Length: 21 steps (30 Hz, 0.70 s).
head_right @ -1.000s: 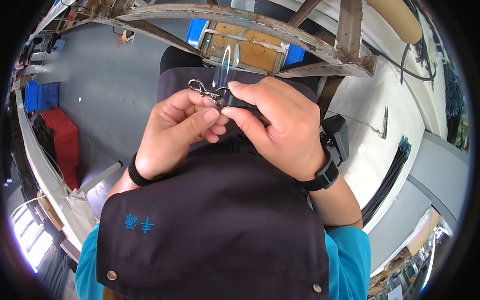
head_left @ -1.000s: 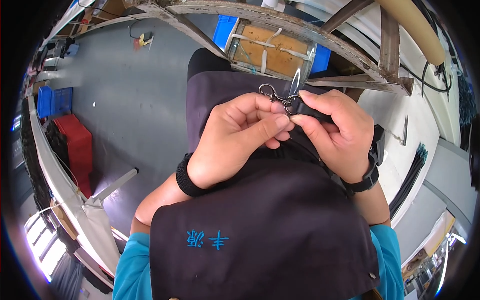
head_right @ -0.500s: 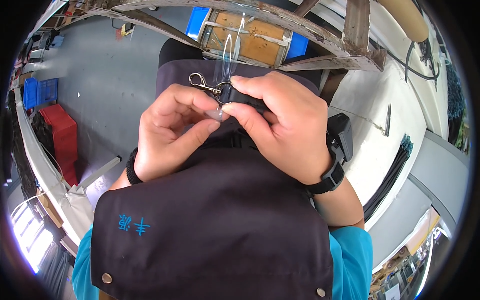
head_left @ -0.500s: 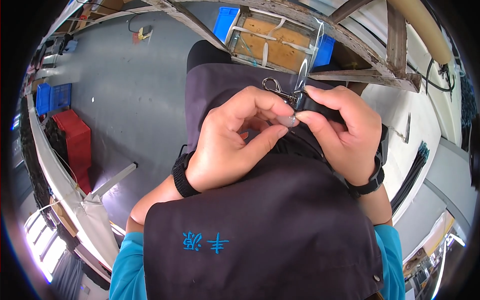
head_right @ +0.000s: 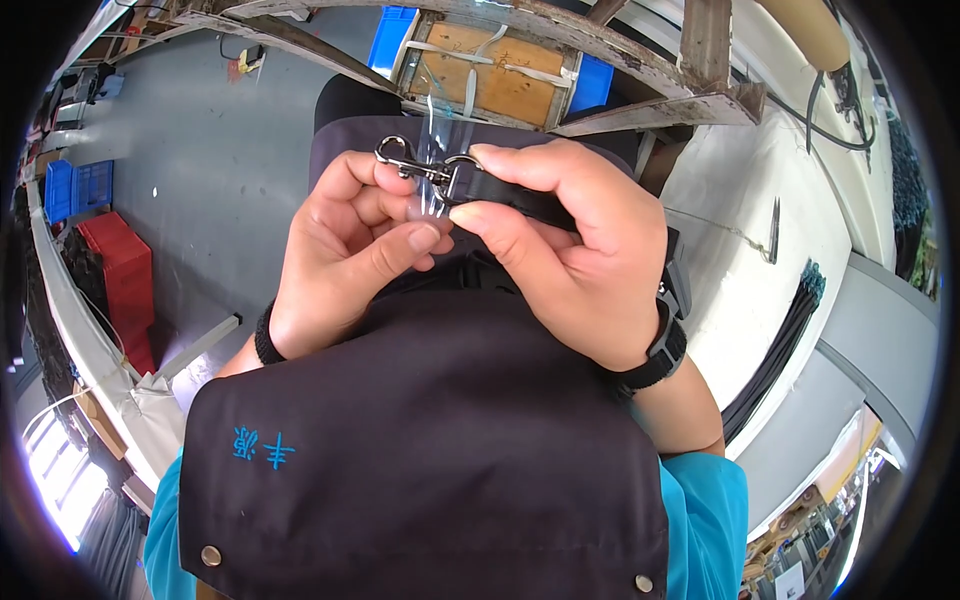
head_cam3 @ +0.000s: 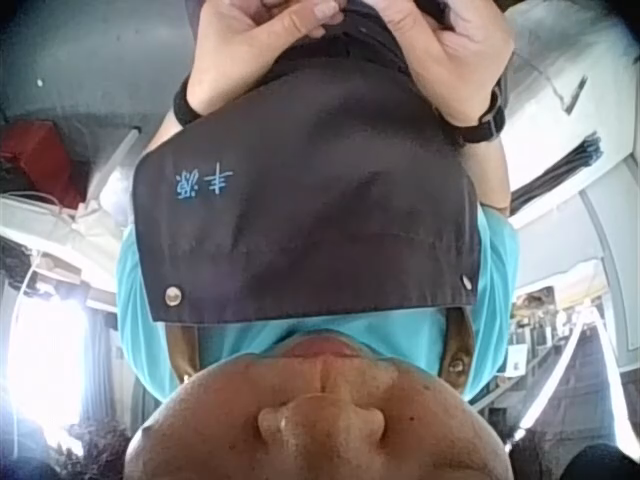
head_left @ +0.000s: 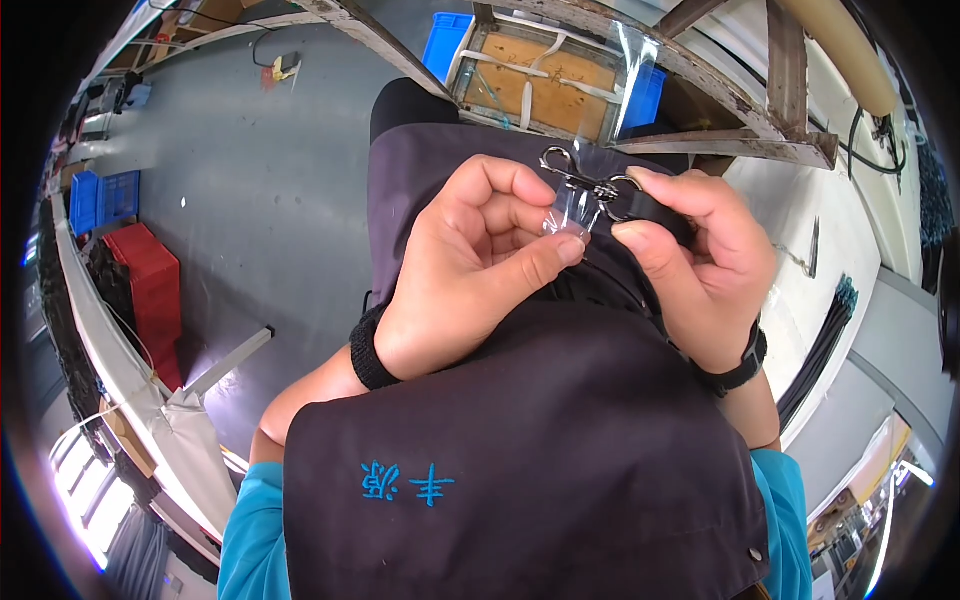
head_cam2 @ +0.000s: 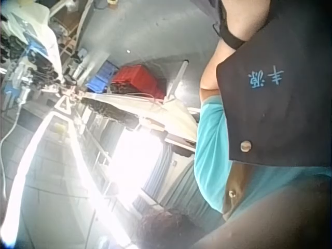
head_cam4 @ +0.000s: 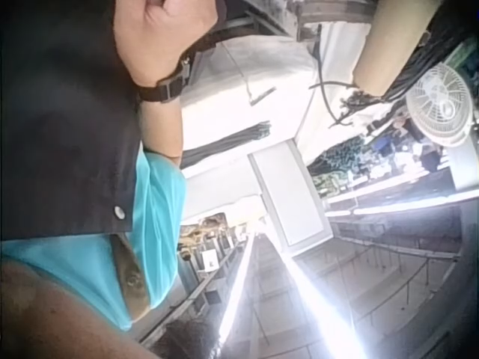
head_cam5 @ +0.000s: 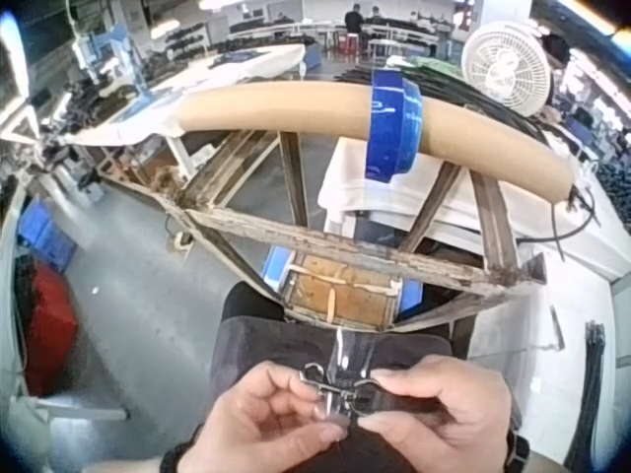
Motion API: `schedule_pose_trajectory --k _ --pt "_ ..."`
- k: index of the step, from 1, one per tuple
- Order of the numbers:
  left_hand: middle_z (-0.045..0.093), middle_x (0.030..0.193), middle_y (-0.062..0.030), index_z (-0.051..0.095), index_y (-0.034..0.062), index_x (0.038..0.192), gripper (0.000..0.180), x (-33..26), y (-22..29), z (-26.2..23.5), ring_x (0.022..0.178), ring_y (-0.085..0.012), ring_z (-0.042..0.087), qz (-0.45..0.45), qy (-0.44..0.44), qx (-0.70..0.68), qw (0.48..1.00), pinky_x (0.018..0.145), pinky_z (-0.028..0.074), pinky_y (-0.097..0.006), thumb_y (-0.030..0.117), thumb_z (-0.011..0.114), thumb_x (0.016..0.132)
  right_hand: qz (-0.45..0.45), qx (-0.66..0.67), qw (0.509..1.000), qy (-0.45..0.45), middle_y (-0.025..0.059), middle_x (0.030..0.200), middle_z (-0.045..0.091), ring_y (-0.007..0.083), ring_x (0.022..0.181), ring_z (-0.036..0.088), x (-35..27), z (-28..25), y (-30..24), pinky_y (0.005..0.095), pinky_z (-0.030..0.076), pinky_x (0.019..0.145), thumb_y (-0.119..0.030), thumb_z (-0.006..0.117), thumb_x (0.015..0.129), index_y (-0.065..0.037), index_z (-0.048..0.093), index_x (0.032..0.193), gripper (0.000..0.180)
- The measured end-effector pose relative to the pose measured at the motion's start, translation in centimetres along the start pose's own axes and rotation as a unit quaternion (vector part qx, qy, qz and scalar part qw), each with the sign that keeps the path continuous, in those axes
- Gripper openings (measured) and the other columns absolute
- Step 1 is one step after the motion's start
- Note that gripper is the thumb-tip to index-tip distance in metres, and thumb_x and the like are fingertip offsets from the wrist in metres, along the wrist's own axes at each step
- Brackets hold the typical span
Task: Assembling small metal clips onto black straps and organizing them by placing them into plastic sleeves and sorting onto a pile.
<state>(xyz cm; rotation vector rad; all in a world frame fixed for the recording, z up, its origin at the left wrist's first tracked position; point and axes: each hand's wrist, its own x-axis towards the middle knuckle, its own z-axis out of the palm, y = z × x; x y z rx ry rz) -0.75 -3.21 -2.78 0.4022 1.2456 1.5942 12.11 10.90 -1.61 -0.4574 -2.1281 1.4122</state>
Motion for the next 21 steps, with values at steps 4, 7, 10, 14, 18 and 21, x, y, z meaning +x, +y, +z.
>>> schedule_pose_trajectory --k 4,7,10,14,18,21 --pt "0.064 0.092 -0.0073 0.045 0.0059 0.105 0.029 -0.21 -0.24 -0.15 0.083 -0.0125 0.063 0.016 -0.004 -0.002 1.0 0.068 0.05 -0.023 -0.002 0.063 0.083 -0.041 -0.072 0.996 -0.013 0.0091 0.082 0.064 0.0172 0.071 0.062 0.47 0.51 0.44 0.0239 0.049 0.063 -0.005 0.074 0.073 0.0 0.064 0.098 0.027" --pt "0.064 0.093 -0.0073 0.045 0.0052 0.104 0.028 -0.34 -0.07 -0.12 0.087 -0.0129 0.063 0.023 -0.002 0.005 1.0 0.073 0.05 -0.024 -0.005 0.061 0.083 -0.042 -0.129 0.991 -0.008 0.0096 0.078 0.063 0.0205 0.066 0.061 0.53 0.73 0.34 0.0264 0.048 0.059 -0.005 0.074 0.07 -0.001 0.065 0.096 0.028" --pt "0.063 0.094 -0.0078 0.047 0.0041 0.105 0.027 -0.35 -0.31 -0.07 0.093 -0.0138 0.062 0.073 -0.035 0.005 0.997 0.081 0.05 -0.025 -0.008 0.058 0.084 -0.079 -0.165 0.983 -0.008 0.0095 0.075 0.062 0.0218 0.063 0.059 0.6 0.63 0.39 0.0278 0.047 0.056 -0.005 0.074 0.069 -0.002 0.065 0.095 0.028" --pt "0.063 0.096 -0.0082 0.049 0.003 0.105 0.028 -0.38 -0.1 -0.24 0.098 -0.0147 0.061 0.081 -0.056 0.063 0.993 0.087 0.048 -0.026 -0.012 0.055 0.083 -0.088 -0.166 0.982 -0.003 0.0094 0.074 0.062 0.0225 0.063 0.059 0.69 0.57 0.7 0.0287 0.047 0.056 -0.006 0.075 0.068 -0.003 0.065 0.095 0.029" --pt "0.063 0.096 -0.0082 0.054 0.0017 0.101 0.026 -0.2 -0.26 -0.4 0.094 -0.0165 0.063 0.167 -0.039 0.205 0.964 0.081 0.05 -0.027 -0.012 0.06 0.079 -0.065 -0.159 0.985 -0.015 0.0098 0.076 0.062 0.0231 0.065 0.06 0.65 0.46 0.76 0.0295 0.048 0.057 -0.007 0.075 0.068 -0.003 0.065 0.095 0.029" --pt "0.063 0.093 -0.0097 0.059 0.0027 0.091 0.023 0.2 0.43 -0.52 0.084 -0.0198 0.064 0.283 -0.006 0.387 0.878 0.072 0.051 -0.028 -0.009 0.068 0.073 -0.091 -0.164 0.982 -0.005 0.0099 0.076 0.062 0.0231 0.065 0.06 0.76 0.59 1.0 0.0294 0.048 0.057 -0.007 0.076 0.068 -0.003 0.065 0.095 0.029"
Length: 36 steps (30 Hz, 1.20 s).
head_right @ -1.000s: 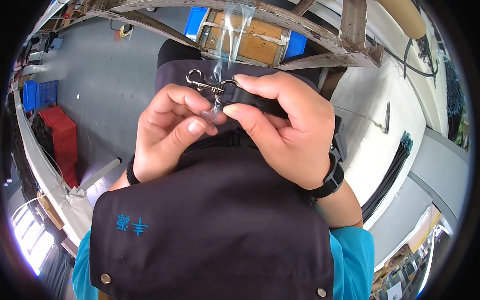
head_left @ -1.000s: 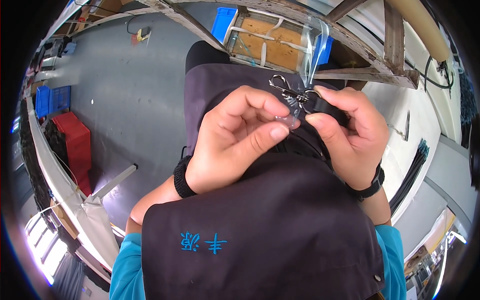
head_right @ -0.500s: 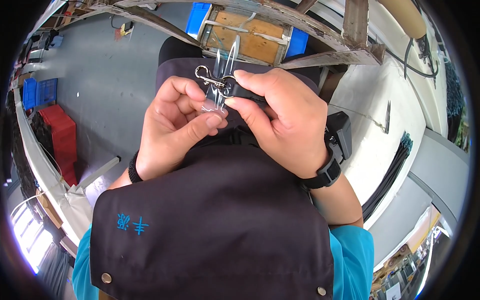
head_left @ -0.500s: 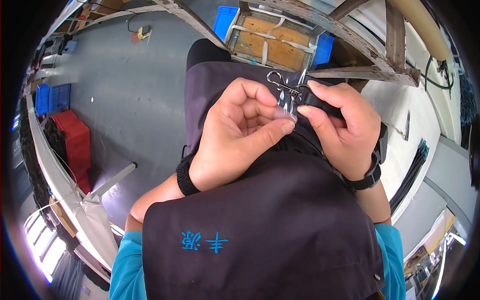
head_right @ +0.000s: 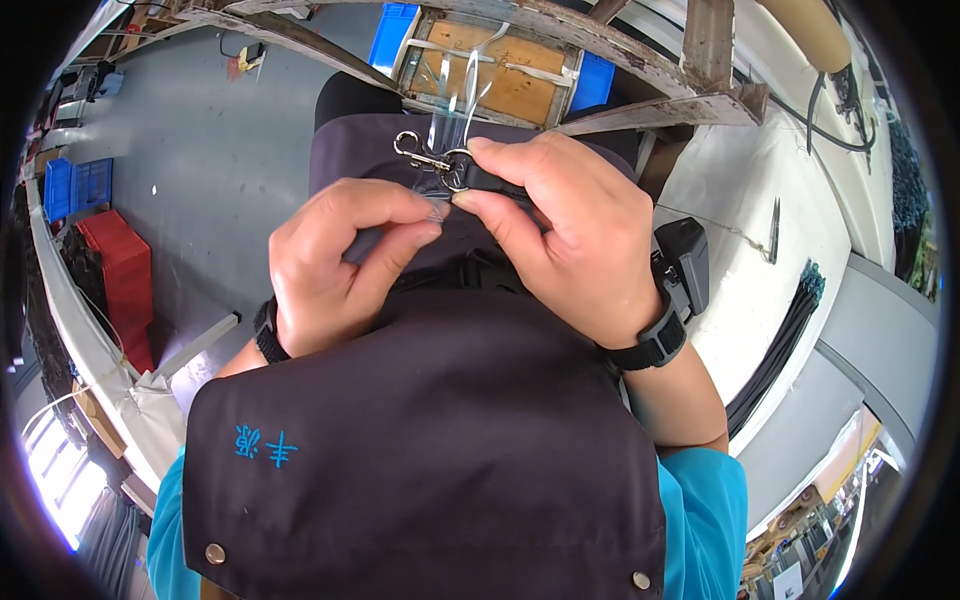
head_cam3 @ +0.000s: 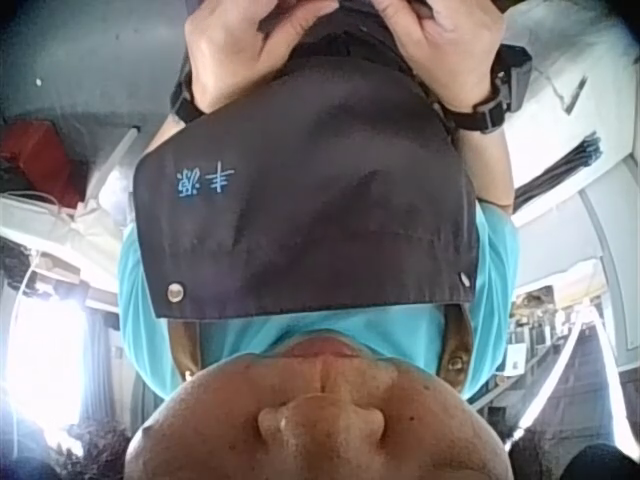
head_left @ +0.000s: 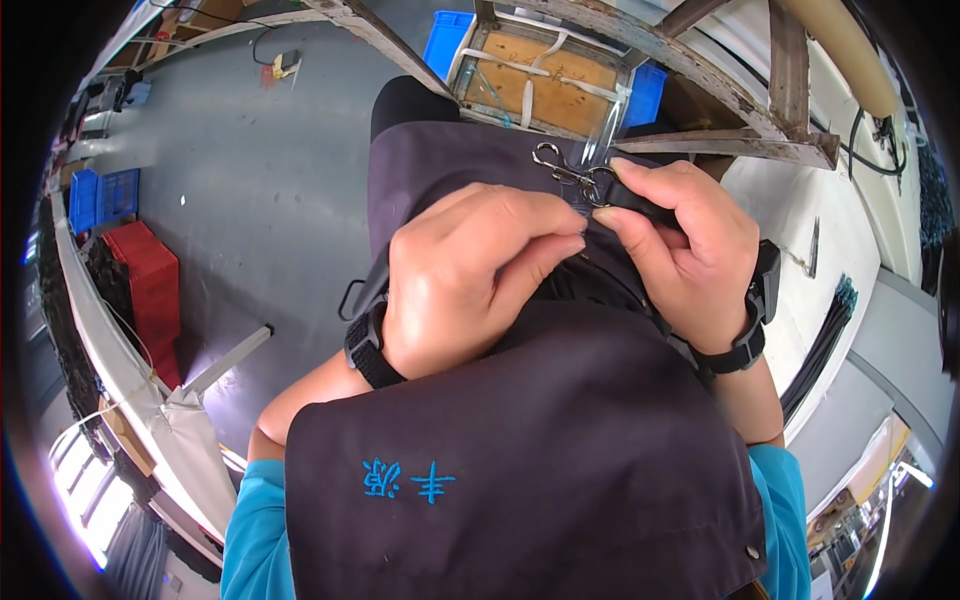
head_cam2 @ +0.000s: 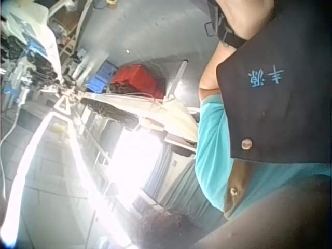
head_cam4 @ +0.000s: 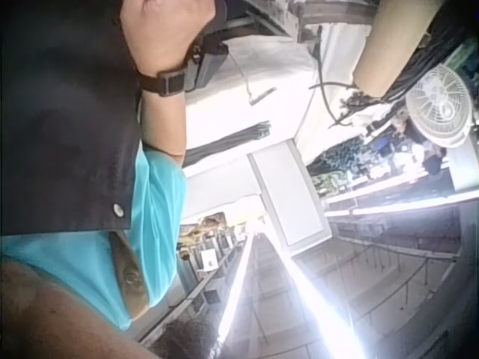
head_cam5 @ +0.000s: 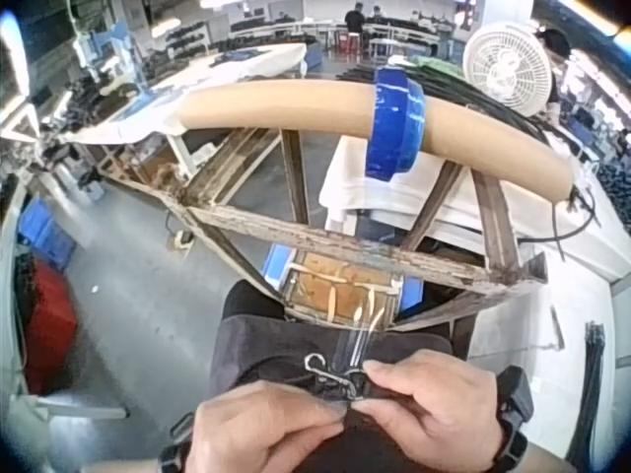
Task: Assembling small metal clips onto black straps and organizing them by placing them into plastic sleeves and sorting onto a pile.
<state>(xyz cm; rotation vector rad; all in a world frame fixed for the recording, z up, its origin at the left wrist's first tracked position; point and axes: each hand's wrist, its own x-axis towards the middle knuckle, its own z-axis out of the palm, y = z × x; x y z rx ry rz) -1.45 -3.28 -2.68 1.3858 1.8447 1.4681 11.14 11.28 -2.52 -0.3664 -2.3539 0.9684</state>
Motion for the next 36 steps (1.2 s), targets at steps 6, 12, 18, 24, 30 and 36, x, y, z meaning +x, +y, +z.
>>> schedule_pose_trajectory --k 6,12,18,24,30,36 --pt "0.054 0.08 -0.005 0.063 0.0083 0.078 0.022 0.4 -0.4 -0.3 0.067 -0.0191 0.054 0.167 0.05 0.212 0.962 0.055 0.043 -0.028 0.001 0.077 0.062 0.014 -0.008 1.0 -0.008 0.0092 0.077 0.062 0.0226 0.065 0.06 0.0 -0.2 -0.2 0.0288 0.047 0.056 -0.008 0.076 0.068 -0.003 0.065 0.094 0.029" --pt "0.052 0.078 -0.0023 0.064 0.0106 0.077 0.026 0.5 -0.9 0.0 0.067 -0.0182 0.05 0.231 0.063 0.224 0.945 0.055 0.039 -0.028 0.009 0.078 0.056 0.032 0.031 0.999 0.0 0.0084 0.079 0.064 0.0211 0.067 0.061 -0.2 -0.3 -0.4 0.0269 0.048 0.057 -0.008 0.076 0.068 -0.003 0.065 0.093 0.028" --pt "0.053 0.077 -0.0022 0.064 0.0103 0.077 0.027 0.4 -0.9 0.0 0.068 -0.0186 0.051 0.238 0.075 0.208 0.946 0.056 0.04 -0.029 0.011 0.078 0.054 0.079 0.13 0.988 -0.007 0.0089 0.084 0.065 0.0181 0.072 0.063 -0.2 -0.8 -1.0 0.0235 0.049 0.061 -0.006 0.075 0.071 -0.001 0.065 0.095 0.027" --pt "0.053 0.077 -0.0018 0.064 0.0112 0.078 0.028 0.3 -0.8 -0.2 0.067 -0.0184 0.051 0.246 0.064 0.217 0.943 0.056 0.039 -0.029 0.012 0.078 0.055 0.035 0.087 0.995 -0.034 0.0088 0.083 0.064 0.0177 0.07 0.062 -0.1 -1.2 -1.0 0.0234 0.048 0.059 -0.005 0.075 0.071 -0.001 0.064 0.096 0.029" --pt "0.053 0.079 -0.0018 0.064 0.0122 0.079 0.028 0.4 -0.8 -0.2 0.07 -0.0185 0.05 0.258 0.077 0.209 0.94 0.057 0.039 -0.029 0.012 0.079 0.055 0.007 0.021 0.999 -0.03 0.0099 0.075 0.061 0.0226 0.064 0.06 -0.1 -0.4 -1.0 0.0278 0.047 0.055 -0.006 0.076 0.067 -0.002 0.064 0.094 0.031" --pt "0.055 0.086 -0.0064 0.063 0.0083 0.078 0.022 2.4 -0.2 -0.7 0.076 -0.0202 0.053 0.251 0.046 0.199 0.946 0.062 0.044 -0.03 0.008 0.078 0.061 -0.068 0.014 0.996 -0.061 0.0088 0.073 0.06 0.0238 0.062 0.058 0.2 -0.7 -0.8 0.0295 0.047 0.055 -0.006 0.074 0.067 -0.003 0.063 0.093 0.029"
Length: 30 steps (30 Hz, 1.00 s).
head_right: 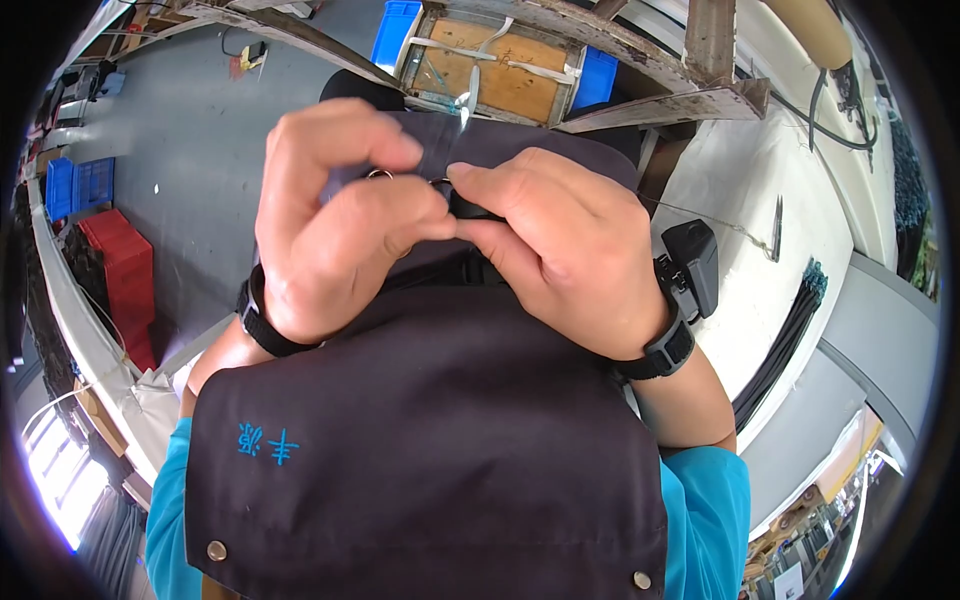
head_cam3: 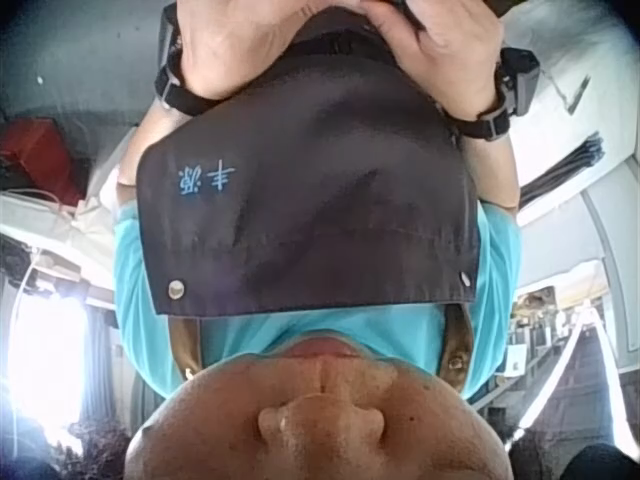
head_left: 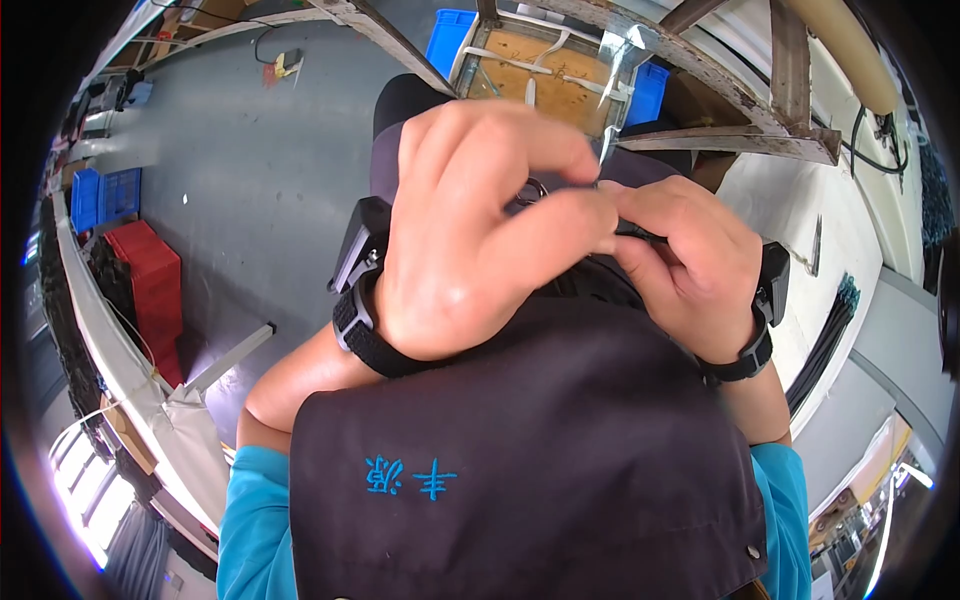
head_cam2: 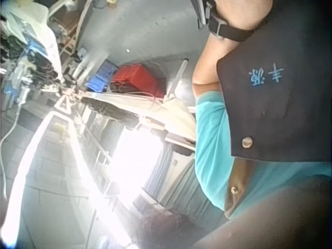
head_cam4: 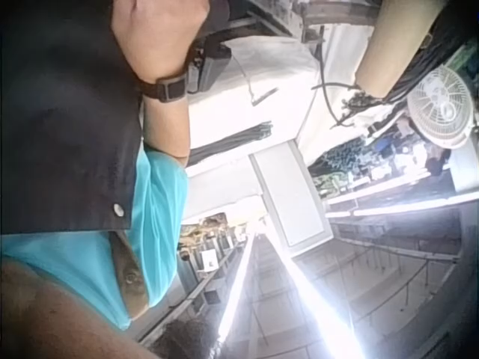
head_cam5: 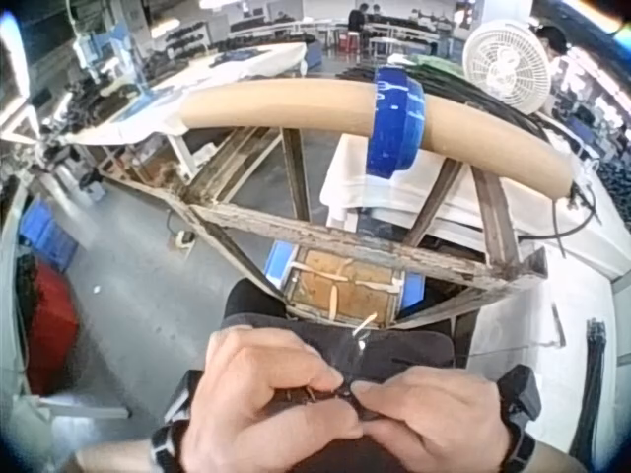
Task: Assembling small metal clips onto black straps and organizing them by placing them into plastic sleeves and sorting onto a pile.
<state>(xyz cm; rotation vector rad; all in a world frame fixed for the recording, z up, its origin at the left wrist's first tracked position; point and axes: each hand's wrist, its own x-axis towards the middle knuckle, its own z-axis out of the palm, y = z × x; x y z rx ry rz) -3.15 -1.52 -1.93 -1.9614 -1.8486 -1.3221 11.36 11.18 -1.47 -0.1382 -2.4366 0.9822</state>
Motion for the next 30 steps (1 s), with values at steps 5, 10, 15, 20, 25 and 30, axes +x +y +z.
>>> schedule_pose_trajectory --k 5,10,15,20,25,30 --pt "0.054 0.098 -0.0124 0.06 0.0019 0.081 0.008 1.2 0.2 0.2 0.09 -0.0208 0.057 -0.156 -0.082 -0.128 0.976 0.075 0.048 -0.029 0.0 0.066 0.077 0.022 0.009 1.0 0.005 0.0081 0.072 0.06 0.023 0.061 0.057 0.0 -0.2 0.3 0.0294 0.046 0.054 -0.008 0.074 0.068 -0.004 0.062 0.091 0.026" --pt "0.056 0.092 -0.007 0.055 0.0023 0.09 0.007 0.2 0.4 0.6 0.086 -0.0117 0.056 -0.269 -0.105 -0.235 0.928 0.076 0.046 -0.027 0.001 0.06 0.086 0.026 0.007 1.0 0.004 0.0076 0.072 0.059 0.0223 0.06 0.056 -0.6 0.0 0.5 0.0293 0.045 0.053 -0.009 0.074 0.069 -0.004 0.062 0.09 0.026" --pt "0.056 0.08 0.0009 0.047 0.0058 0.091 0.013 0.5 0.5 0.8 0.063 -0.0007 0.046 -0.366 -0.107 -0.342 0.859 0.051 0.037 -0.017 0.004 0.06 0.087 0.045 0.023 0.998 0.032 0.0074 0.073 0.061 0.0218 0.061 0.057 -1.3 0.6 0.6 0.0289 0.046 0.055 -0.01 0.076 0.068 -0.004 0.062 0.091 0.027" --pt "0.055 0.077 0.0023 0.045 0.0062 0.095 0.017 0.5 0.8 1.1 0.06 0.0001 0.046 -0.423 -0.068 -0.397 0.812 0.048 0.034 -0.016 0.007 0.061 0.088 0.078 0.03 0.995 0.054 0.0075 0.076 0.062 0.0205 0.063 0.059 -1.4 0.9 0.1 0.0288 0.047 0.055 -0.009 0.077 0.067 -0.004 0.062 0.092 0.03" --pt "0.059 0.083 -0.0009 0.045 0.0034 0.105 0.025 1.0 -0.2 1.3 0.069 -0.003 0.049 -0.458 -0.076 -0.484 0.742 0.061 0.041 -0.018 0.01 0.061 0.088 0.036 0.01 0.997 0.072 0.0075 0.076 0.063 0.0198 0.063 0.06 -1.5 0.6 0.4 0.0289 0.047 0.054 -0.008 0.078 0.066 -0.004 0.062 0.093 0.032" --pt "0.063 0.093 -0.0059 0.054 -0.0005 0.106 0.022 2.5 -1.8 0.5 0.083 -0.0072 0.056 -0.479 -0.165 -0.492 0.708 0.074 0.046 -0.021 0.011 0.06 0.089 0.069 0.039 0.996 0.038 0.0071 0.073 0.061 0.0213 0.062 0.058 -1.3 0.0 0.3 0.0292 0.046 0.054 -0.009 0.077 0.067 -0.005 0.062 0.091 0.028"
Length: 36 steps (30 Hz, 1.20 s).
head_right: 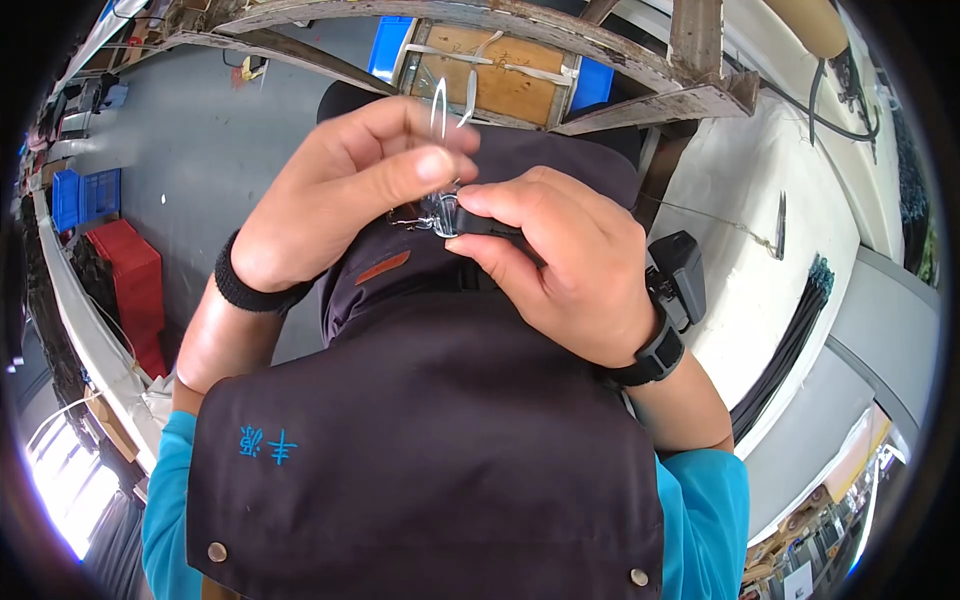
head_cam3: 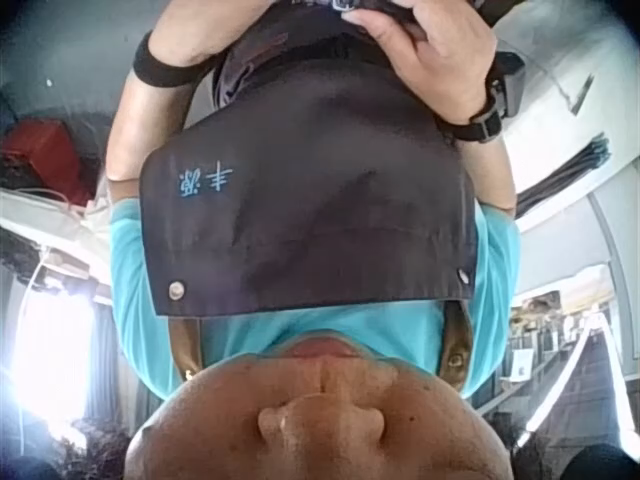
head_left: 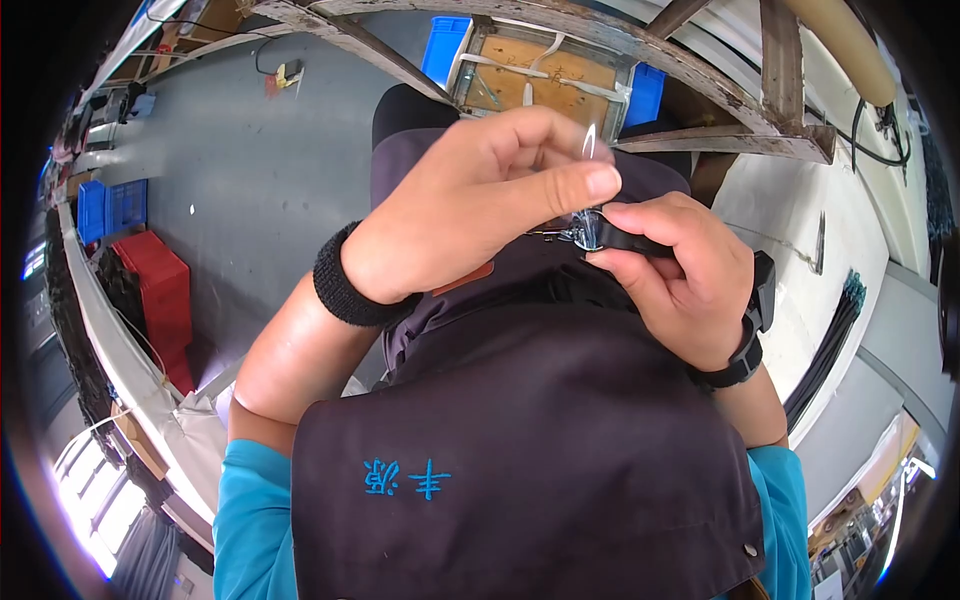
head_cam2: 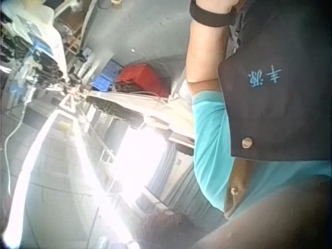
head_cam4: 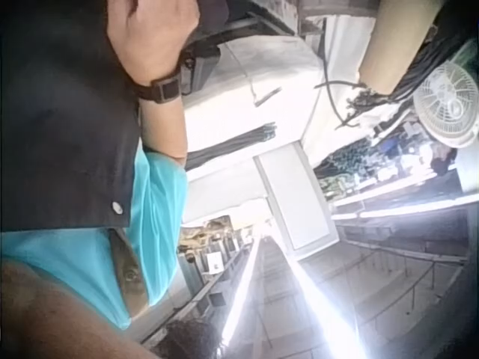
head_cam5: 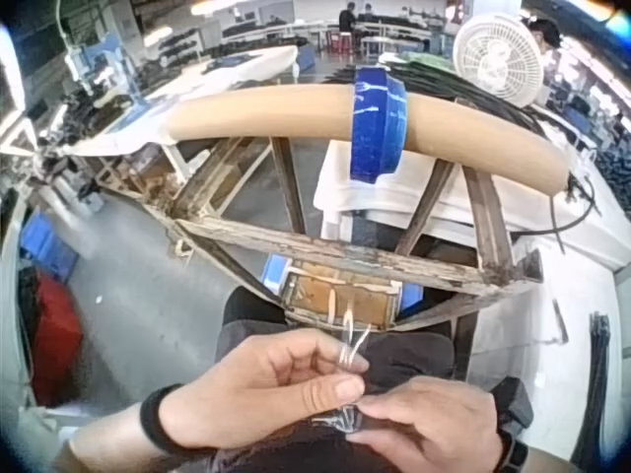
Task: Assembling small metal clips onto black straps and organizing them by placing them into plastic sleeves and sorting onto a pile.
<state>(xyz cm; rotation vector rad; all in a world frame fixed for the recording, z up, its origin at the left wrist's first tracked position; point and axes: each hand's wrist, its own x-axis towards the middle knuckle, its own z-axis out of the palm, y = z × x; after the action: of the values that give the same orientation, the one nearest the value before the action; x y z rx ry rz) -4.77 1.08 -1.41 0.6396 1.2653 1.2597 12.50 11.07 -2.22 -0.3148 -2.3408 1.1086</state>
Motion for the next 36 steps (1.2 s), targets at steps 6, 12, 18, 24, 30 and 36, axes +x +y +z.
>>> schedule_pose_trajectory --k 6,12,18,24,30,36 --pt "0.064 0.088 -0.0056 0.061 -0.0011 0.089 0.008 0.6 0.1 0.0 0.081 -0.01 0.059 0.044 -0.003 0.078 0.996 0.075 0.049 -0.024 0.006 0.063 0.086 0.004 -0.023 0.999 -0.037 0.0074 0.069 0.057 0.0224 0.058 0.055 0.7 -0.8 0.0 0.0302 0.044 0.052 -0.009 0.075 0.068 -0.004 0.061 0.087 0.025" --pt "0.066 0.09 -0.0085 0.063 -0.0016 0.091 0.008 0.2 0.1 0.4 0.086 -0.013 0.063 0.084 0.008 0.065 0.994 0.08 0.051 -0.026 0.001 0.064 0.084 0.067 0.019 0.997 -0.039 0.0077 0.067 0.056 0.0196 0.055 0.053 1.3 -1.2 -0.2 0.0289 0.041 0.05 -0.009 0.072 0.074 -0.002 0.059 0.08 0.016" --pt "0.067 0.091 -0.0088 0.063 -0.0022 0.092 0.01 -0.1 0.1 0.4 0.086 -0.0125 0.063 0.067 -0.001 0.062 0.996 0.08 0.051 -0.025 0.0 0.064 0.083 0.11 0.028 0.987 -0.117 0.0084 0.063 0.055 0.0195 0.053 0.051 2.3 -2.2 0.5 0.029 0.037 0.048 -0.015 0.066 0.082 0.0 0.059 0.078 0.017" --pt "0.067 0.093 -0.0087 0.063 -0.0034 0.093 0.01 0.2 -0.3 -0.1 0.086 -0.0113 0.062 0.006 0.038 0.09 0.995 0.08 0.051 -0.024 -0.001 0.064 0.083 0.237 0.15 0.95 -0.134 0.0097 0.073 0.061 0.0169 0.062 0.057 1.9 -1.7 1.2 0.0276 0.044 0.054 -0.016 0.068 0.081 -0.001 0.061 0.087 0.017" --pt "0.067 0.093 -0.0092 0.063 -0.0031 0.095 0.012 0.3 -0.2 0.3 0.087 -0.0126 0.063 0.019 0.009 0.03 0.999 0.081 0.051 -0.025 0.002 0.063 0.085 0.02 0.017 0.998 0.053 0.0093 0.083 0.063 0.0199 0.072 0.062 0.2 0.3 0.5 0.0288 0.05 0.061 -0.006 0.075 0.071 -0.003 0.061 0.1 0.032" --pt "0.067 0.09 -0.0105 0.063 -0.0025 0.097 0.015 1.4 -0.1 0.0 0.085 -0.0158 0.064 0.017 0.004 0.007 1.0 0.08 0.052 -0.028 0.01 0.061 0.088 0.028 -0.002 0.999 0.029 0.0086 0.077 0.062 0.0223 0.063 0.058 -0.1 -0.5 0.8 0.0287 0.047 0.056 -0.007 0.075 0.069 -0.002 0.061 0.094 0.029"
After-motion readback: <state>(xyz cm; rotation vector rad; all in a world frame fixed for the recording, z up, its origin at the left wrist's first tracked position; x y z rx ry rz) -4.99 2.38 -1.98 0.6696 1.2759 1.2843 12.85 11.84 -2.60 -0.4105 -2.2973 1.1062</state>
